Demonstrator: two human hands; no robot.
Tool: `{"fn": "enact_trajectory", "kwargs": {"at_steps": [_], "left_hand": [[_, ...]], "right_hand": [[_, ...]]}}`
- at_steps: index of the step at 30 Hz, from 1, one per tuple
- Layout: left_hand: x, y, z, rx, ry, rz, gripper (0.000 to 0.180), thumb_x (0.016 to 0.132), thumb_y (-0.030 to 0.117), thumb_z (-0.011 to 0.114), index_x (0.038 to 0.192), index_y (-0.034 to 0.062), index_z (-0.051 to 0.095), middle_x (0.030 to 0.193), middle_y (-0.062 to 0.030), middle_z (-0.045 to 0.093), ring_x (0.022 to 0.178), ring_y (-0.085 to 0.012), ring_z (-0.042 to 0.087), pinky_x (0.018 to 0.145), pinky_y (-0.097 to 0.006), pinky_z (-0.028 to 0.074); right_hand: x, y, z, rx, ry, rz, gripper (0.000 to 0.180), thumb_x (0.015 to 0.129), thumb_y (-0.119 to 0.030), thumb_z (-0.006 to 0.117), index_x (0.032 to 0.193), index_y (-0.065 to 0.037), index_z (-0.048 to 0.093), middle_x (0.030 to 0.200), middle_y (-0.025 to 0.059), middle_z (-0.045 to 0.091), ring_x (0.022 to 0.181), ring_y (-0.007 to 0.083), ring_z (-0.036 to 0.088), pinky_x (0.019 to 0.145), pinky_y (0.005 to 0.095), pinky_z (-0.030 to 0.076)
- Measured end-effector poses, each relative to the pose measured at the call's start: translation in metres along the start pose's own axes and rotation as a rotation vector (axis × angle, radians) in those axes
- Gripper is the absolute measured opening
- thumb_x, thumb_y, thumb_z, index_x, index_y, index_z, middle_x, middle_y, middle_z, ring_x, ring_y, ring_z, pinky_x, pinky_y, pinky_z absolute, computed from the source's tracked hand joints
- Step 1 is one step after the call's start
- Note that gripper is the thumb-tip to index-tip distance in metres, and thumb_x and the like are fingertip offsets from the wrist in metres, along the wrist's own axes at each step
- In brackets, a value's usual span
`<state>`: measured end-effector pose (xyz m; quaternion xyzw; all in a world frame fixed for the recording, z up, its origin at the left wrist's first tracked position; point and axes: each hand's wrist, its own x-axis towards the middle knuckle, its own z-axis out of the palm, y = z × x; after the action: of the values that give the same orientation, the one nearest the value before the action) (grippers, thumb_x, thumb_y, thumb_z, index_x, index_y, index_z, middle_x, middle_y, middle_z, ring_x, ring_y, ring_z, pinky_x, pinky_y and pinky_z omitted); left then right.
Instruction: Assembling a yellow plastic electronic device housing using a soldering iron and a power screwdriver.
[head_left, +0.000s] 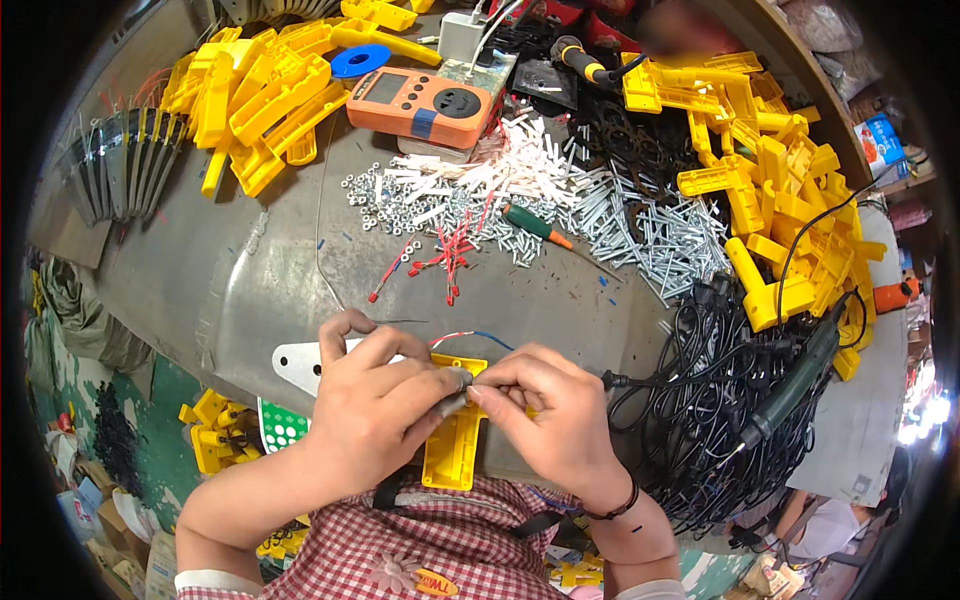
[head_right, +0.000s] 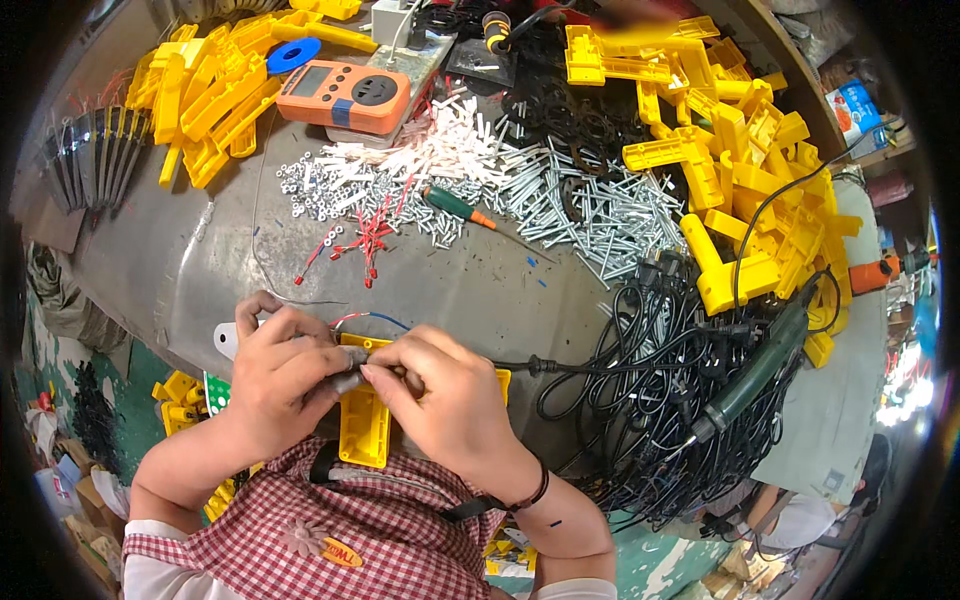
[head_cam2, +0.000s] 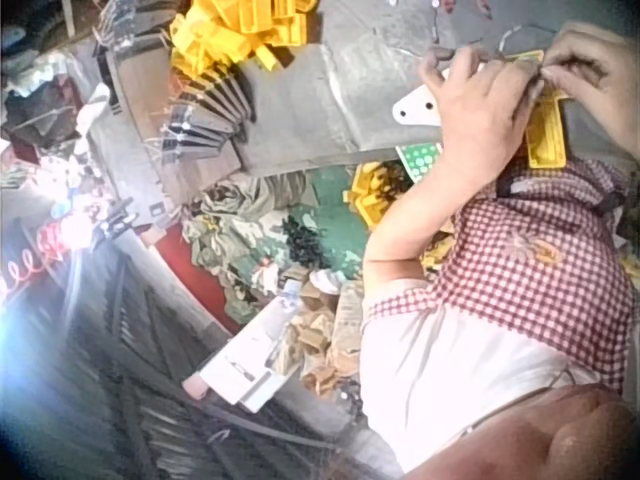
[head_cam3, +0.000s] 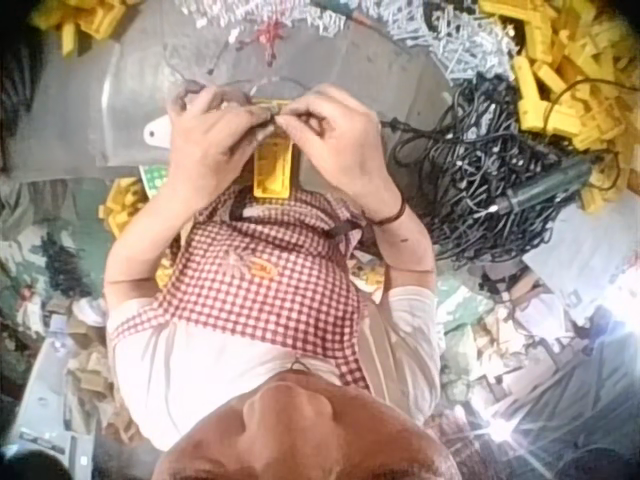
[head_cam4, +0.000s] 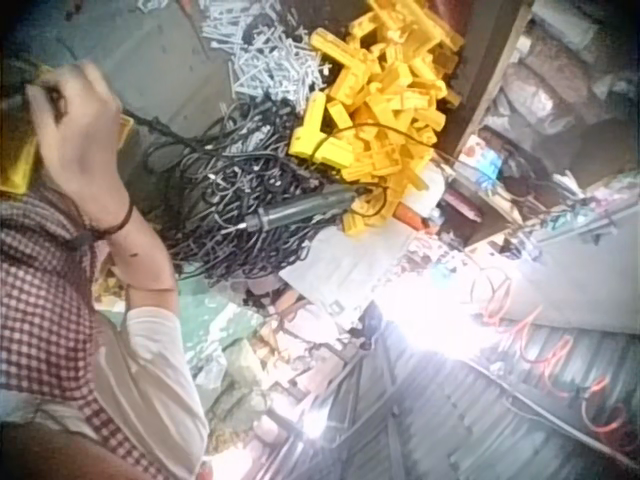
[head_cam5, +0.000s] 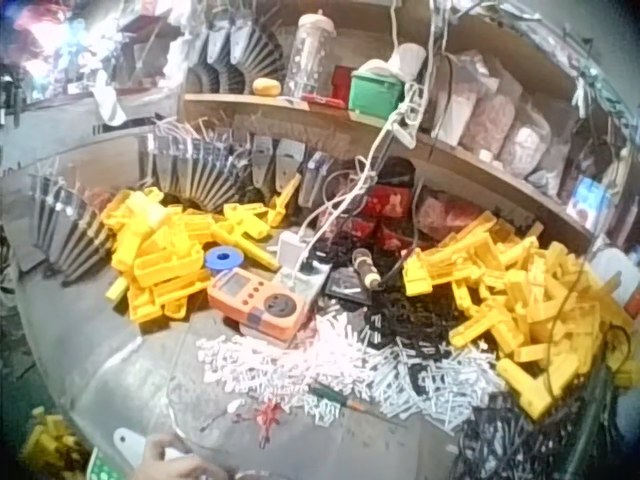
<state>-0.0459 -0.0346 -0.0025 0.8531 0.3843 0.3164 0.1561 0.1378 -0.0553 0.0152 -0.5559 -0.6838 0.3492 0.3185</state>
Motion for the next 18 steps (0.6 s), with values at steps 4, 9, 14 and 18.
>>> {"fn": "enact_trajectory", "kwargs": {"at_steps": [4, 9, 14, 18], "left_hand": [[0.007, -0.006, -0.002, -0.141, -0.083, -0.131, 0.023, 0.063, 0.011, 0.070, 0.086, 0.0109, 0.065, 0.074, 0.0005, 0.061, 0.082, -0.0170, 0.056, 0.086, -0.043, 0.030], [0.006, -0.009, -0.003, -0.389, -0.123, -0.355, 0.015, 0.069, 0.010, 0.066, 0.084, 0.0077, 0.064, 0.079, -0.0029, 0.062, 0.085, -0.0192, 0.054, 0.088, -0.039, 0.029], [0.008, -0.011, -0.002, -0.465, -0.146, -0.396, 0.015, 0.071, 0.012, 0.065, 0.085, 0.0076, 0.064, 0.081, -0.0033, 0.062, 0.084, -0.0191, 0.054, 0.088, -0.037, 0.029], [0.008, -0.010, -0.003, -0.456, -0.172, -0.403, 0.016, 0.072, 0.012, 0.064, 0.087, 0.0078, 0.064, 0.081, -0.0037, 0.060, 0.084, -0.0191, 0.053, 0.088, -0.036, 0.030]], "right_hand": [[-0.005, 0.009, -0.002, -0.259, 0.132, -0.248, 0.017, 0.074, -0.007, 0.068, 0.090, -0.006, 0.064, 0.082, 0.0054, 0.060, 0.069, 0.0209, 0.061, 0.060, 0.0309, 0.050], [-0.005, 0.014, 0.005, -0.402, 0.095, -0.287, 0.017, 0.075, -0.005, 0.067, 0.091, -0.005, 0.062, 0.085, 0.0060, 0.061, 0.073, 0.0213, 0.062, 0.063, 0.0304, 0.051], [-0.006, 0.013, 0.003, 0.127, 0.184, 0.053, 0.013, 0.080, -0.003, 0.063, 0.093, -0.003, 0.060, 0.084, 0.0099, 0.063, 0.066, 0.0215, 0.063, 0.059, 0.0269, 0.049], [-0.001, 0.017, 0.004, -0.004, 0.119, -0.058, 0.013, 0.080, -0.005, 0.064, 0.092, -0.004, 0.061, 0.080, 0.0092, 0.063, 0.062, 0.0194, 0.062, 0.056, 0.0272, 0.048]]}}
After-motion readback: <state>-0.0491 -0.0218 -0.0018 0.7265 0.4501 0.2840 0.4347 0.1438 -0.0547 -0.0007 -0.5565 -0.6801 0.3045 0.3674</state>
